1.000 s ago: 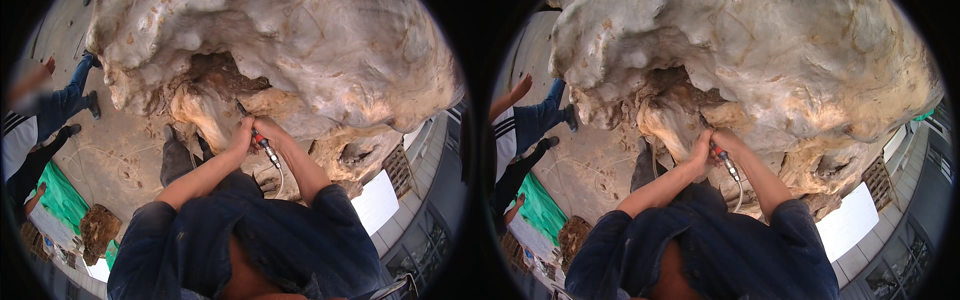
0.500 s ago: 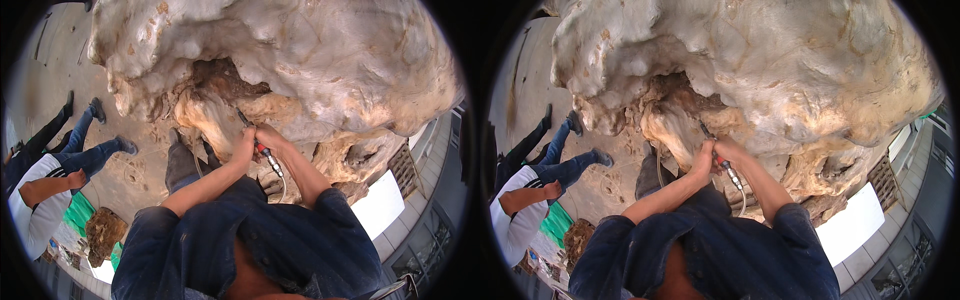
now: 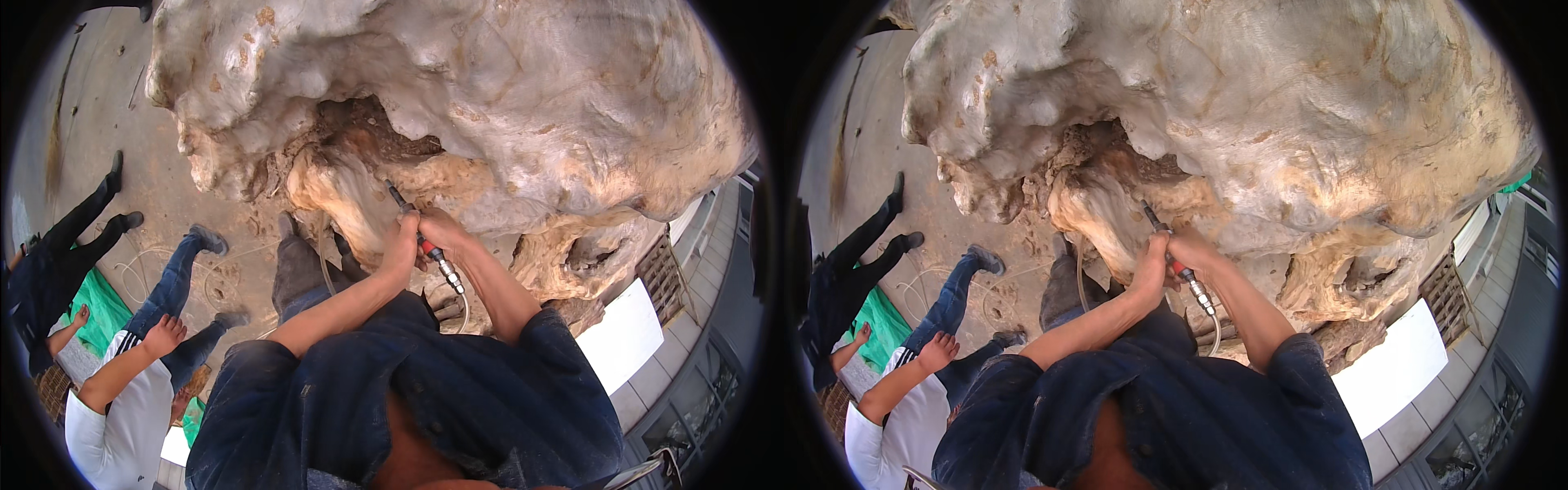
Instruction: The person uses a pneumatic rotary tool to carve and smooth the surface of a large, irregular piece of wood. They move the tool across different sections of the wood, removing material and shaping the surface while others stand nearby.
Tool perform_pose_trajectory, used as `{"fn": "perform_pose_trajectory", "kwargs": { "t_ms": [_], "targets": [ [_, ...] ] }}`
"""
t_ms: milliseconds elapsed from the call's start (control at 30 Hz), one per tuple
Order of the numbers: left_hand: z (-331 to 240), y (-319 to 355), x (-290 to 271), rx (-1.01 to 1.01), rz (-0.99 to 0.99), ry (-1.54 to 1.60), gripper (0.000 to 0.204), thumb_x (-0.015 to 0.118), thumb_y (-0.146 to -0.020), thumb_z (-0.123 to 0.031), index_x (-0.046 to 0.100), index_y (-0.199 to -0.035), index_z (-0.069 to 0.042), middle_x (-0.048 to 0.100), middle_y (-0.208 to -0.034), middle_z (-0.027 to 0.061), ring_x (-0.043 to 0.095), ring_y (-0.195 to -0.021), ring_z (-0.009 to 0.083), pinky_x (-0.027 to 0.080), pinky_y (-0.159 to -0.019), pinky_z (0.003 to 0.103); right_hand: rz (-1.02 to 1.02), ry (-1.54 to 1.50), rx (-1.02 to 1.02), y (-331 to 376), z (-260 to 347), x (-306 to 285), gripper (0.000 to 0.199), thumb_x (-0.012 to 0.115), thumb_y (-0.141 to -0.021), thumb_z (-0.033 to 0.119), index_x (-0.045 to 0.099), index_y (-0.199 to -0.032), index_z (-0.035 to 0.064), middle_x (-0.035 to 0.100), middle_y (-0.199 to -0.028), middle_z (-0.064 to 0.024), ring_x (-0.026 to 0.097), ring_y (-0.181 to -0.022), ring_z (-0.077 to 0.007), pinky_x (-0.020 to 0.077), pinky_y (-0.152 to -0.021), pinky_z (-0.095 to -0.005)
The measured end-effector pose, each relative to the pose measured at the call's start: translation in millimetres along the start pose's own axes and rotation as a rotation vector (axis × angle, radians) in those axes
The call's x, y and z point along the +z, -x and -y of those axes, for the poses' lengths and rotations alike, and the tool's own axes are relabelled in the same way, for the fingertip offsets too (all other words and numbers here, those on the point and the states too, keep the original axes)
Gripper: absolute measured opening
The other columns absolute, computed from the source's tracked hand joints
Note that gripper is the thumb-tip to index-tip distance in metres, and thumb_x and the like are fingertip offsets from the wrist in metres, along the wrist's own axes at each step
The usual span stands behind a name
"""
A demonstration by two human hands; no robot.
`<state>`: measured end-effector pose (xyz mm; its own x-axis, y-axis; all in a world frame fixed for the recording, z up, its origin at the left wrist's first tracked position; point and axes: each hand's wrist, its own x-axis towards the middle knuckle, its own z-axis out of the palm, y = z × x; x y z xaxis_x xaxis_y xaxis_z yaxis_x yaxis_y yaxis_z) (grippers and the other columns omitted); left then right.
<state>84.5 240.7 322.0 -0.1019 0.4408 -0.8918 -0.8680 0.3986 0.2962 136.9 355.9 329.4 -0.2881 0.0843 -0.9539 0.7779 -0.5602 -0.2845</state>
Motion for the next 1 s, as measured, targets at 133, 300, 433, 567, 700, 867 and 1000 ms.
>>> {"fn": "perform_pose_trajectory", "kwargs": {
  "t_ms": [133,300,433,567,700,867,1000],
  "targets": [
    [-9.2,-6.6,-10.3,0.020,-0.029,0.016,0.052,0.049,-0.102,-0.052,0.053,-0.116,-0.003,0.056,-0.069,0.0077,0.058,-0.050,0.0212,0.049,-0.042,0.036,0.027,-0.040,0.016,1.0,19.0,10.2,0.026,0.060,-0.099,0.021,0.068,-0.098,-0.0036,0.062,-0.067,-0.0124,0.057,-0.047,-0.0194,0.0424,-0.037,-0.0387],
    [-9.9,-7.0,-7.9,-0.017,-0.020,-0.022,0.052,0.049,-0.103,-0.051,0.053,-0.117,-0.002,0.057,-0.070,0.0080,0.059,-0.051,0.0213,0.049,-0.043,0.036,0.028,-0.041,0.012,-1.2,14.7,5.5,0.031,0.064,-0.102,0.028,0.066,-0.094,-0.0020,0.058,-0.060,-0.0102,0.054,-0.043,-0.0190,0.0403,-0.036,-0.0377],
    [-2.1,-4.5,-4.2,0.021,-0.027,0.006,0.051,0.049,-0.103,-0.052,0.053,-0.117,-0.002,0.055,-0.068,0.0066,0.058,-0.051,0.0211,0.049,-0.043,0.036,-0.039,-0.038,-0.018,3.1,11.3,8.7,0.031,0.064,-0.101,0.027,0.065,-0.093,-0.0027,0.059,-0.062,-0.0113,0.055,-0.044,-0.0194,0.0408,-0.036,-0.0381],
    [-15.5,-9.2,-11.6,0.048,-0.071,0.032,0.049,0.049,-0.103,-0.052,0.055,-0.110,-0.004,0.053,-0.066,0.0054,0.057,-0.050,0.0204,0.049,-0.043,0.036,0.053,-0.017,-0.019,0.7,30.8,14.2,0.026,0.059,-0.098,0.020,0.068,-0.092,-0.0040,0.062,-0.065,-0.0124,0.057,-0.047,-0.0200,0.0435,-0.039,-0.0395],
    [-23.2,-5.3,-8.9,-0.004,-0.098,0.037,0.047,0.049,-0.103,-0.052,0.056,-0.104,-0.006,0.054,-0.066,0.0053,0.058,-0.051,0.0208,0.049,-0.043,0.037,0.047,0.004,0.003,-5.6,30.8,12.6,0.026,0.056,-0.099,0.018,0.067,-0.091,-0.0044,0.062,-0.065,-0.0126,0.057,-0.046,-0.0205,0.0426,-0.038,-0.0388],
    [2.3,2.5,-4.7,-0.084,-0.001,0.033,0.047,0.048,-0.104,-0.051,0.055,-0.104,-0.004,0.058,-0.068,0.0075,0.063,-0.052,0.0222,0.049,-0.041,0.036,0.059,-0.052,0.086,5.5,1.2,0.7,0.026,0.054,-0.100,0.016,0.067,-0.090,-0.0052,0.062,-0.065,-0.0131,0.056,-0.045,-0.0196,0.0401,-0.036,-0.0360],
    [10.0,10.0,3.8,-0.178,0.076,0.012,0.049,0.049,-0.103,-0.051,0.054,-0.105,-0.002,0.056,-0.066,0.0069,0.064,-0.050,0.0223,0.049,-0.038,0.035,0.051,-0.072,0.149,19.1,-12.4,-10.4,0.025,0.054,-0.099,0.014,0.066,-0.091,-0.0060,0.060,-0.065,-0.0131,0.056,-0.043,-0.0203,0.0394,-0.034,-0.0360]
  ]
}}
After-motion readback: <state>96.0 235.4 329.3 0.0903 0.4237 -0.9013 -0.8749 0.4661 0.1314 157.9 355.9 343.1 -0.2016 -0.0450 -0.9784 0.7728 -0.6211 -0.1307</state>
